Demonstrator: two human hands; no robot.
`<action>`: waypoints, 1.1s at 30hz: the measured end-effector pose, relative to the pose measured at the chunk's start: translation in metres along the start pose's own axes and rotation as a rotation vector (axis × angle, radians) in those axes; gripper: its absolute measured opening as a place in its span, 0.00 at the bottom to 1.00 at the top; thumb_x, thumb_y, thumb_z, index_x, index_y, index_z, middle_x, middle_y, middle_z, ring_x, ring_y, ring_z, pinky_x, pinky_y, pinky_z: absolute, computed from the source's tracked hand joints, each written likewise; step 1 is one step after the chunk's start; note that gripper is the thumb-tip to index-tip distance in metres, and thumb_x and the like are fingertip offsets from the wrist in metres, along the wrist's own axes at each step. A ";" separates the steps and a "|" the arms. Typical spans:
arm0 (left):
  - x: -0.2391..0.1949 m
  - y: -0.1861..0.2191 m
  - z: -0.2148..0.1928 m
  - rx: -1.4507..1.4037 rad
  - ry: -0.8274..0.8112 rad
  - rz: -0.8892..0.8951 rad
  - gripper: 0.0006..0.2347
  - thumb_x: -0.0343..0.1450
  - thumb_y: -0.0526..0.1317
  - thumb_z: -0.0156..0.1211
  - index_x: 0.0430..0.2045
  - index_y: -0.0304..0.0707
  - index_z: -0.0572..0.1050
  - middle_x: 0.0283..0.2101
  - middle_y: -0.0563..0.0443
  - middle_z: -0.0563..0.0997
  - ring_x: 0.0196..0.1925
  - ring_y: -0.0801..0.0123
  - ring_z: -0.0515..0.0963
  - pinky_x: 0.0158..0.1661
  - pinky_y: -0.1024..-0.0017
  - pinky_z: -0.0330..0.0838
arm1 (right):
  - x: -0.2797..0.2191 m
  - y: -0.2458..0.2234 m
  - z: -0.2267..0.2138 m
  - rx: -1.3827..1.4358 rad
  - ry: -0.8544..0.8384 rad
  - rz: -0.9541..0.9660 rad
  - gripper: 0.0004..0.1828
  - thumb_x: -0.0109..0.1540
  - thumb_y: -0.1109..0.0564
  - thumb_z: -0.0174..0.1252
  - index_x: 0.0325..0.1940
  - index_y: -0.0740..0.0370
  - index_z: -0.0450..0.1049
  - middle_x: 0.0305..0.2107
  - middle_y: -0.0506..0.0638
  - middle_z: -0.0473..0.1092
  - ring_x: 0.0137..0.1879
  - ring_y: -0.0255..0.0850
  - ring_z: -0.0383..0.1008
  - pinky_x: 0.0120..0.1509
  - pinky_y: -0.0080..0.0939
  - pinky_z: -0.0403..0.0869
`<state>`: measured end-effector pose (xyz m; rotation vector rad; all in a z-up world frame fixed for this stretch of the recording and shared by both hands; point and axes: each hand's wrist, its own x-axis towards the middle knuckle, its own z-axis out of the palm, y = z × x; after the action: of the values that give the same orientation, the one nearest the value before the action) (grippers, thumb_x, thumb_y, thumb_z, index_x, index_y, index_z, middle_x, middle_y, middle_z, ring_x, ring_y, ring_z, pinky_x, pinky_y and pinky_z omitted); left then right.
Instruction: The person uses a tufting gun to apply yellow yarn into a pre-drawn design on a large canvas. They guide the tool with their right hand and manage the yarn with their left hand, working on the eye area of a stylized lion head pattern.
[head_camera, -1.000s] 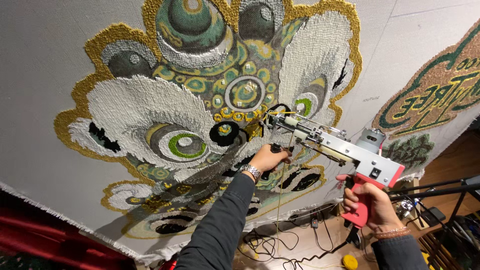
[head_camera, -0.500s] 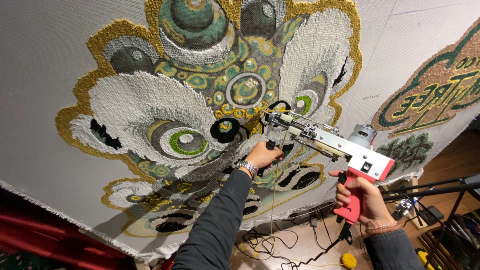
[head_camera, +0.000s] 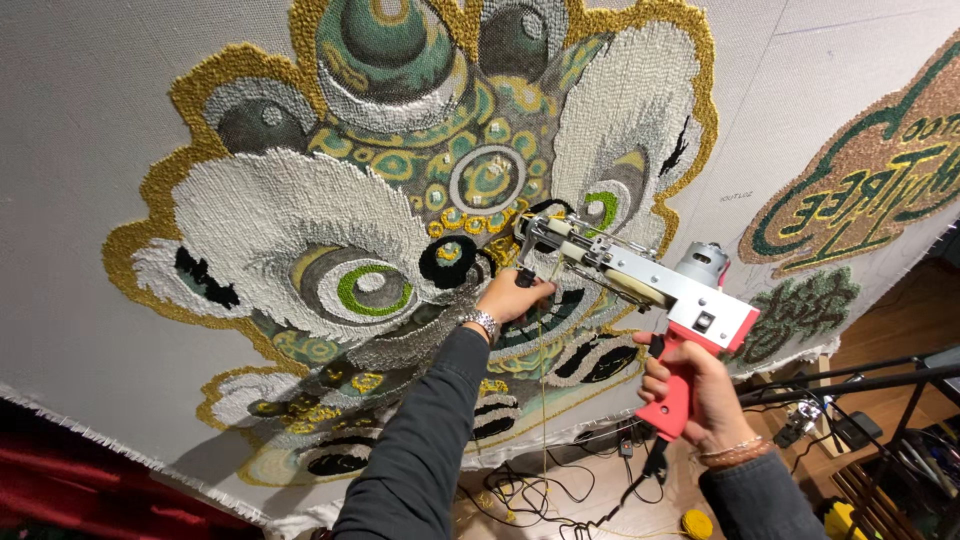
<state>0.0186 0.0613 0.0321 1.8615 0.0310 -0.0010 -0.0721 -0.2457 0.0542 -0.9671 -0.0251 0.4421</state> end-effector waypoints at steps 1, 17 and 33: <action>0.002 0.002 -0.005 0.014 -0.003 0.005 0.13 0.67 0.48 0.68 0.27 0.35 0.81 0.23 0.54 0.84 0.15 0.77 0.74 0.18 0.75 0.68 | 0.000 0.001 0.008 0.013 -0.002 0.006 0.26 0.58 0.57 0.46 0.58 0.74 0.69 0.18 0.44 0.58 0.23 0.34 0.57 0.30 0.38 0.65; 0.000 0.049 -0.063 0.881 0.309 -0.056 0.16 0.68 0.53 0.65 0.38 0.41 0.81 0.40 0.38 0.84 0.43 0.48 0.83 0.45 0.55 0.78 | 0.015 0.022 0.095 0.169 0.054 0.032 0.20 0.59 0.56 0.50 0.54 0.68 0.68 0.19 0.43 0.57 0.25 0.34 0.59 0.32 0.38 0.65; -0.004 0.059 -0.058 0.896 0.283 -0.079 0.13 0.70 0.47 0.64 0.40 0.39 0.81 0.40 0.40 0.85 0.41 0.52 0.85 0.42 0.57 0.80 | 0.013 0.019 0.086 0.158 0.094 0.017 0.09 0.61 0.57 0.51 0.43 0.63 0.66 0.20 0.45 0.58 0.25 0.36 0.59 0.32 0.40 0.65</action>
<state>0.0154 0.0995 0.1056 2.7398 0.3487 0.2265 -0.0854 -0.1630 0.0859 -0.8321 0.1015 0.4078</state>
